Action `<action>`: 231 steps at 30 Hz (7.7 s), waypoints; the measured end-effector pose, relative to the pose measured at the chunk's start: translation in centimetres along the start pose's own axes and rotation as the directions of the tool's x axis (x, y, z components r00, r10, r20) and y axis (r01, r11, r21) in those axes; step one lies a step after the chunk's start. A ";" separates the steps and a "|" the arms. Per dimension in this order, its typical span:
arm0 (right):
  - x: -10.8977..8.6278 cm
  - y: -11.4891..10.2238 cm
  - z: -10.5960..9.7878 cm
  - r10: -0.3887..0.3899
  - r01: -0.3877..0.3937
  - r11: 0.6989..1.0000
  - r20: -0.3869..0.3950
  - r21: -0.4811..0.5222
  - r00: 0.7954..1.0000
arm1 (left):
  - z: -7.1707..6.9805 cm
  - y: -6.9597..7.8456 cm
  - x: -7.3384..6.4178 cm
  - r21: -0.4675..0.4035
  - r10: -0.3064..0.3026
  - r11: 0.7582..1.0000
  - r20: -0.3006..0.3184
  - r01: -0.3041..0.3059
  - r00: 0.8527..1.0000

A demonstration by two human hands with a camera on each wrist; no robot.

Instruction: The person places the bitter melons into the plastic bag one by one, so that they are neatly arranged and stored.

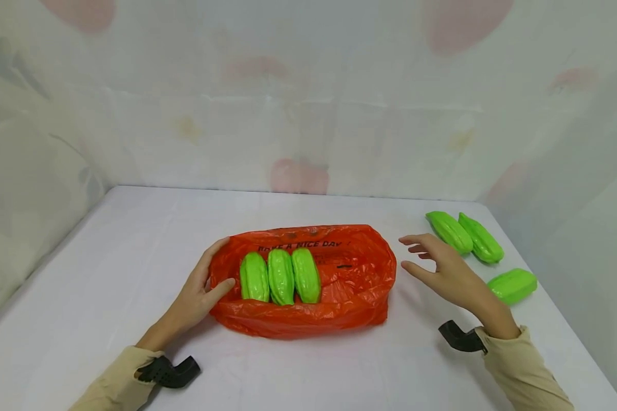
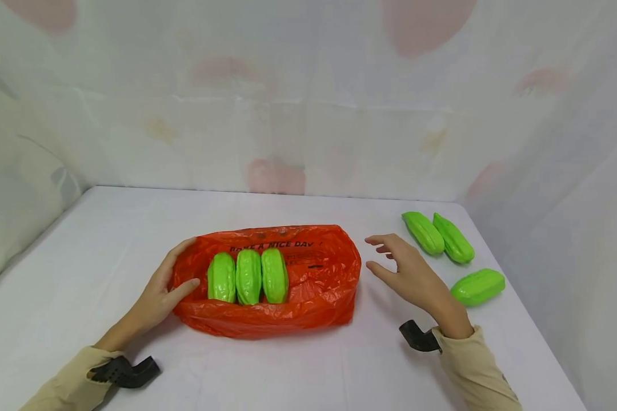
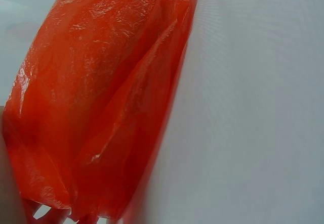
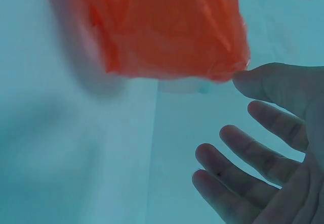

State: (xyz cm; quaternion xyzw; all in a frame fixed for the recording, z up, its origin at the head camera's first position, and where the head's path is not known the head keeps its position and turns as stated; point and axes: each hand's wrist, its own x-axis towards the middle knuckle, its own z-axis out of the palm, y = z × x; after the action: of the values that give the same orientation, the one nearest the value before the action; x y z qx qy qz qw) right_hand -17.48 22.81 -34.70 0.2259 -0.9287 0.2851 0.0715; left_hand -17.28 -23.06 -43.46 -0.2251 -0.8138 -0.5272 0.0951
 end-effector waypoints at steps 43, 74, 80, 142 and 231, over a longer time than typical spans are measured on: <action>-5.1 5.7 -5.7 0.164 -0.147 0.976 0.098 -0.159 0.982 | 0.0 -0.2 0.0 0.002 0.006 1.000 0.002 -0.006 1.000; -6.8 9.6 -7.8 0.306 -0.246 0.936 0.235 -0.253 0.922 | 0.0 -0.1 0.0 0.002 0.002 1.000 0.009 -0.002 1.000; -7.0 10.3 -8.1 0.318 -0.247 0.927 0.242 -0.282 0.917 | 0.0 -0.1 0.0 -0.009 0.007 1.000 0.007 -0.007 1.000; -6.5 10.4 -6.5 0.309 -0.266 0.944 0.240 -0.196 0.921 | 0.1 0.0 0.0 -0.021 -0.001 1.000 -0.006 0.000 1.000; -3.5 3.8 -3.7 0.292 -0.289 0.956 0.138 -0.045 0.946 | 0.0 -0.1 -0.1 -0.002 -0.008 1.000 0.008 0.008 1.000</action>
State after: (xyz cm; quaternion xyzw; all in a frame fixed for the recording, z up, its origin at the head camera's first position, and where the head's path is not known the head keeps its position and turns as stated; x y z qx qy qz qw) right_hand -16.12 29.00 -34.39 0.1056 -0.9579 0.2646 -0.0354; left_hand -17.25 -23.16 -43.59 -0.2241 -0.8145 -0.5275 0.0898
